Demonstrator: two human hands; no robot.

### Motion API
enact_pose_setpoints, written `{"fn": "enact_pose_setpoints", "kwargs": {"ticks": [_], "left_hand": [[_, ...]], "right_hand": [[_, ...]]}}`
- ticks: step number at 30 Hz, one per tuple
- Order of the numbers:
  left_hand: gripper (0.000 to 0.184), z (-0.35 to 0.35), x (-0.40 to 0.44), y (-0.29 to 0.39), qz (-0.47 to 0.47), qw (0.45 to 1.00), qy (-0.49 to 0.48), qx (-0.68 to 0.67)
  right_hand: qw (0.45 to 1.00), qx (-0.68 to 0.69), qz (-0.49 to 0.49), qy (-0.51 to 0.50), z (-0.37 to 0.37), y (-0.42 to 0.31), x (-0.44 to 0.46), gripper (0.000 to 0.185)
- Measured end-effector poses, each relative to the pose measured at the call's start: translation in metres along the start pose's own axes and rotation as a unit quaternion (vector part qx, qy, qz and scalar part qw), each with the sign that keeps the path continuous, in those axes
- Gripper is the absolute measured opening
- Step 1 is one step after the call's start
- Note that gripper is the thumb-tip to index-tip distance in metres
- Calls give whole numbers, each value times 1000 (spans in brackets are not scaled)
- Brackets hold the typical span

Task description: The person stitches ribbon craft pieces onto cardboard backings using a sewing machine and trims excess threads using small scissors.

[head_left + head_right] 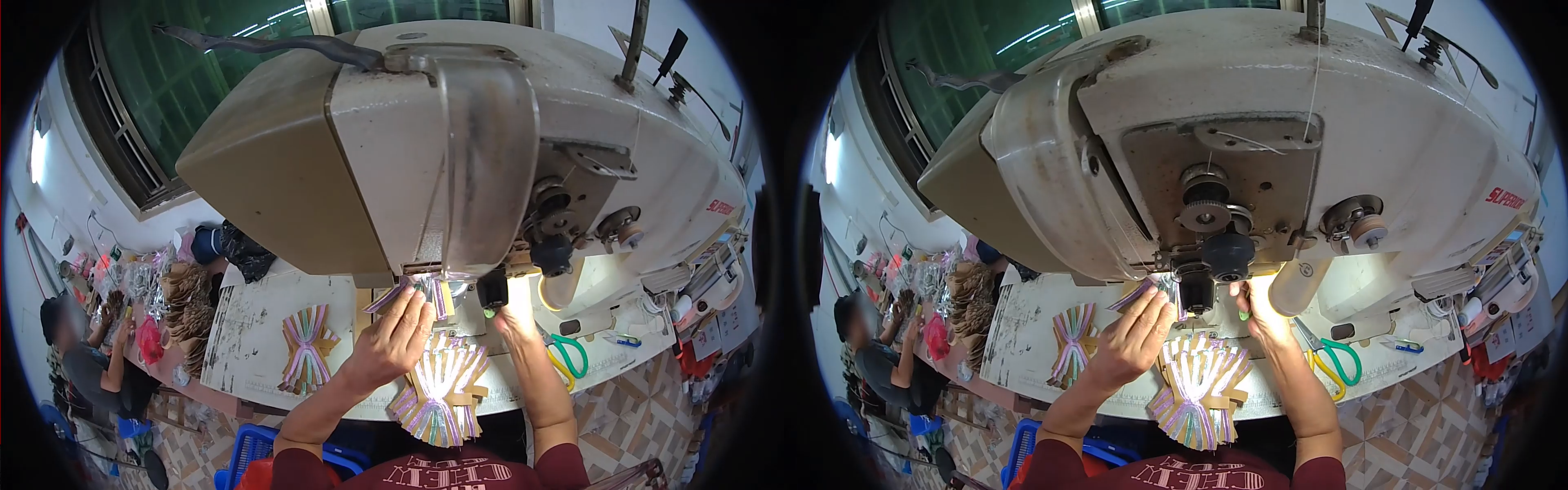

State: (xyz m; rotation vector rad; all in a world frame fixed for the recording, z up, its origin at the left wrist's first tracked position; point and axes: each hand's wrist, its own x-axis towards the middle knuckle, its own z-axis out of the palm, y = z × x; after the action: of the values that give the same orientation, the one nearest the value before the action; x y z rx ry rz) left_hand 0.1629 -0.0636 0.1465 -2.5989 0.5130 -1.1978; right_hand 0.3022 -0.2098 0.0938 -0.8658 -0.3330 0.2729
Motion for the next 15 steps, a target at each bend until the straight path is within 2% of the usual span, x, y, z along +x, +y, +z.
{"fn": "enact_pose_setpoints", "kwargs": {"ticks": [2,8,15], "left_hand": [[23,1,0,0,-2,1000,-5,0],[23,5,1,0,-19,1000,12,0],[25,9,0,-4,-36,999,12,-21]], "right_hand": [[999,-48,-3,19,6,-6,-8,20],[997,-52,51,5,0,-14,-16,21],[997,-29,68,35,5,-19,-24,11]]}}
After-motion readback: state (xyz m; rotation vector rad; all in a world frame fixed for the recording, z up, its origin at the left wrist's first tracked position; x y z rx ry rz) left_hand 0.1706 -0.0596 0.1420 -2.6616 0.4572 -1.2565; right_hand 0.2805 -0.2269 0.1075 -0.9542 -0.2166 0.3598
